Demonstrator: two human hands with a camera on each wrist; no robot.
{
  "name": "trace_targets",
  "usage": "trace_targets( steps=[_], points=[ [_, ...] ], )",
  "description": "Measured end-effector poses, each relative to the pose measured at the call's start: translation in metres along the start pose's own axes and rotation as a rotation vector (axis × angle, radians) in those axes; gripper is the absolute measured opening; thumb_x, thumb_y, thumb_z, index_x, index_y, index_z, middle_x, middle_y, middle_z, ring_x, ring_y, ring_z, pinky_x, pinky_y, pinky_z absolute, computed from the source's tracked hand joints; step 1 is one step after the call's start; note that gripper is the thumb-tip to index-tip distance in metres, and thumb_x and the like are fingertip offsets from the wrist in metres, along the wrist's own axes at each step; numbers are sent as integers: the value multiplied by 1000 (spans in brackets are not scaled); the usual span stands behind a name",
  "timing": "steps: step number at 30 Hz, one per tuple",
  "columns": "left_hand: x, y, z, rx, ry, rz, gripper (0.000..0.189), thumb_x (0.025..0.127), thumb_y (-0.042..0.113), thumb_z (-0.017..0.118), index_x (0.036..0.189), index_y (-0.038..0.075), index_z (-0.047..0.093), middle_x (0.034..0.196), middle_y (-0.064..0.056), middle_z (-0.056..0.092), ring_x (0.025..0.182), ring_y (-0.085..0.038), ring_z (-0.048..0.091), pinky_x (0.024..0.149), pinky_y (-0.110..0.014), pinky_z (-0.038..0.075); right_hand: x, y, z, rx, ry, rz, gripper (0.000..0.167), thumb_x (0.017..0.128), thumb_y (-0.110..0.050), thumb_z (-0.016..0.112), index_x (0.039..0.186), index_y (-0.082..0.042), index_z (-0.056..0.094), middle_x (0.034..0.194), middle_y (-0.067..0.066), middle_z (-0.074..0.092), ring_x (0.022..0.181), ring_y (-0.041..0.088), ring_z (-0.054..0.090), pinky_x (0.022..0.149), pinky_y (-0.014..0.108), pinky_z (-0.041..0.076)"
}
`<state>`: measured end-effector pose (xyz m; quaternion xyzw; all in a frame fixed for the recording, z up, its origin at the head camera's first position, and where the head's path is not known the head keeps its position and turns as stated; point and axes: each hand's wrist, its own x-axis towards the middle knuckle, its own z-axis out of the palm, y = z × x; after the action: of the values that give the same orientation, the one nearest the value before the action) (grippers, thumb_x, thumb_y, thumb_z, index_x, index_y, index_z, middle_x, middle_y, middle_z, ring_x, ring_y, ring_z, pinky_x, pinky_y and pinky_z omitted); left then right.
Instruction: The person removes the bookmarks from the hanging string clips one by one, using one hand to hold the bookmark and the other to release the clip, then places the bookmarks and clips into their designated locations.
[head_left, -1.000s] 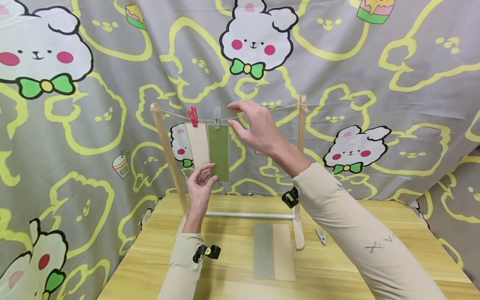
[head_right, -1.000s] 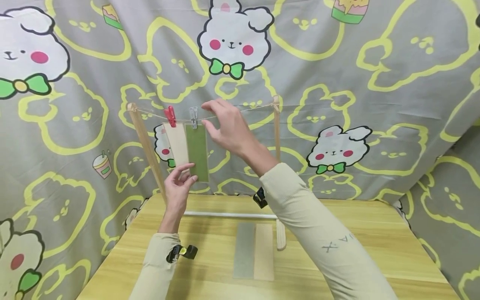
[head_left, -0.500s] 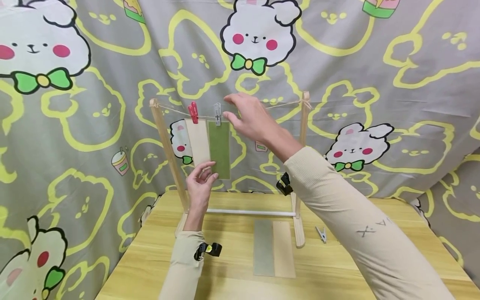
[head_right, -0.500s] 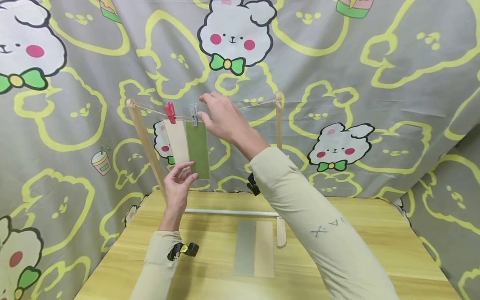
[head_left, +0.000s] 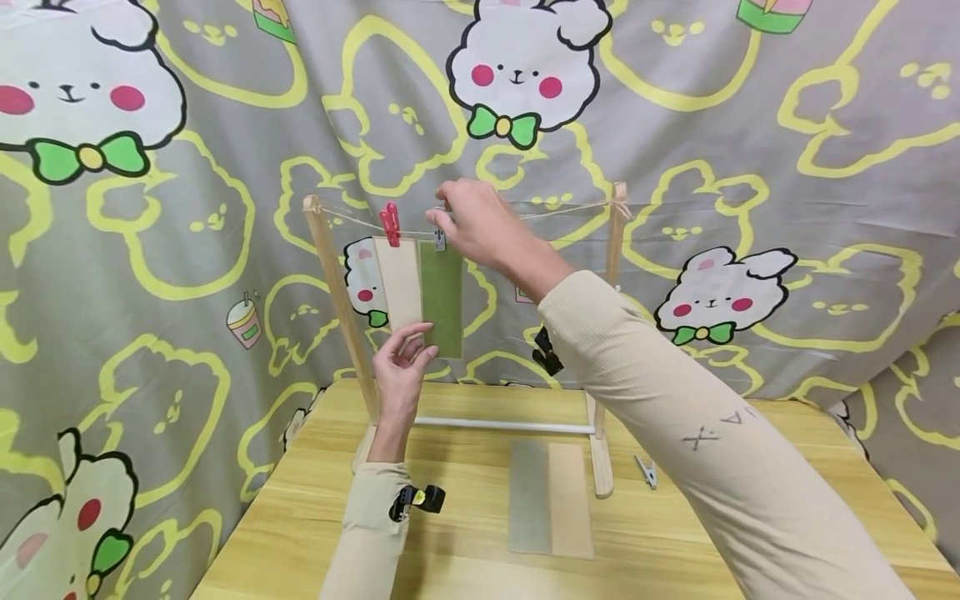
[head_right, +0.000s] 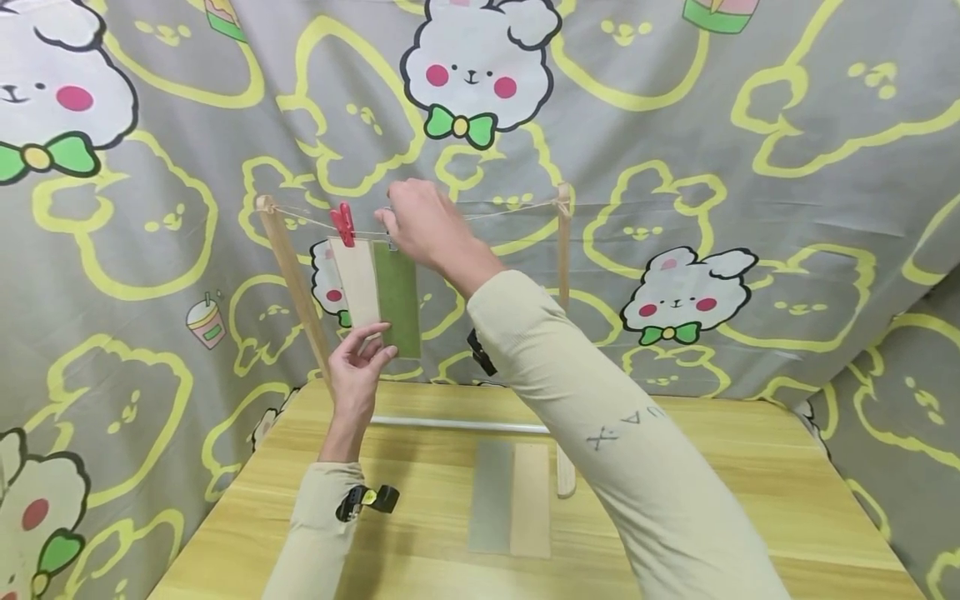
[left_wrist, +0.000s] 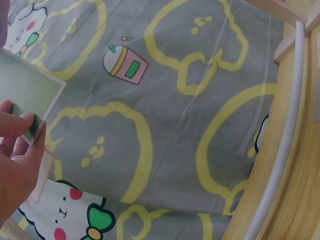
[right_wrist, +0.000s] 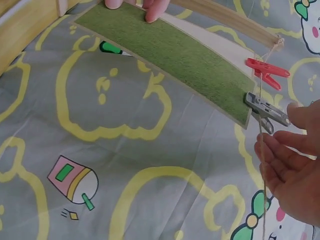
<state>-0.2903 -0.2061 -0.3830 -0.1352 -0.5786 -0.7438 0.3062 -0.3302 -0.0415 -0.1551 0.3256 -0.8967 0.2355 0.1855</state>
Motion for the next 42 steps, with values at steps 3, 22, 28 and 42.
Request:
trace_targets(
  steps=[3,22,28,42],
  points=[
    [0,1,0,-1,-4,9,36,80,-28,66,115,-22,61,115,-4,69,99,-12,68,84,-22,59,2,-3,-1,30,3,27,26,108,-25,54,104,-3,66,91,9,62,81,20,57,73,28,49],
    [-1,3,-1,-14,-7,12,38,78,-29,65,114,-22,61,116,-6,70,102,-14,70,87,-25,59,3,-4,-6,205,-45,77,27,105,-20,60,118,-1,73,112,10,73,89,17,64,75,27,54],
    [-1,3,-2,-13,4,2,39,77,-31,65,114,-22,61,115,-5,70,101,-14,70,86,-26,59,4,-3,-3,219,25,55,18,103,-19,64,107,-5,74,93,5,70,82,16,62,71,26,52],
    [-2,0,-5,8,9,6,38,77,-32,63,113,-22,61,114,-5,70,101,-13,70,86,-25,60,4,3,-1,228,205,1,11,99,-16,70,97,-8,77,88,1,72,77,11,64,72,22,52]
  ],
)
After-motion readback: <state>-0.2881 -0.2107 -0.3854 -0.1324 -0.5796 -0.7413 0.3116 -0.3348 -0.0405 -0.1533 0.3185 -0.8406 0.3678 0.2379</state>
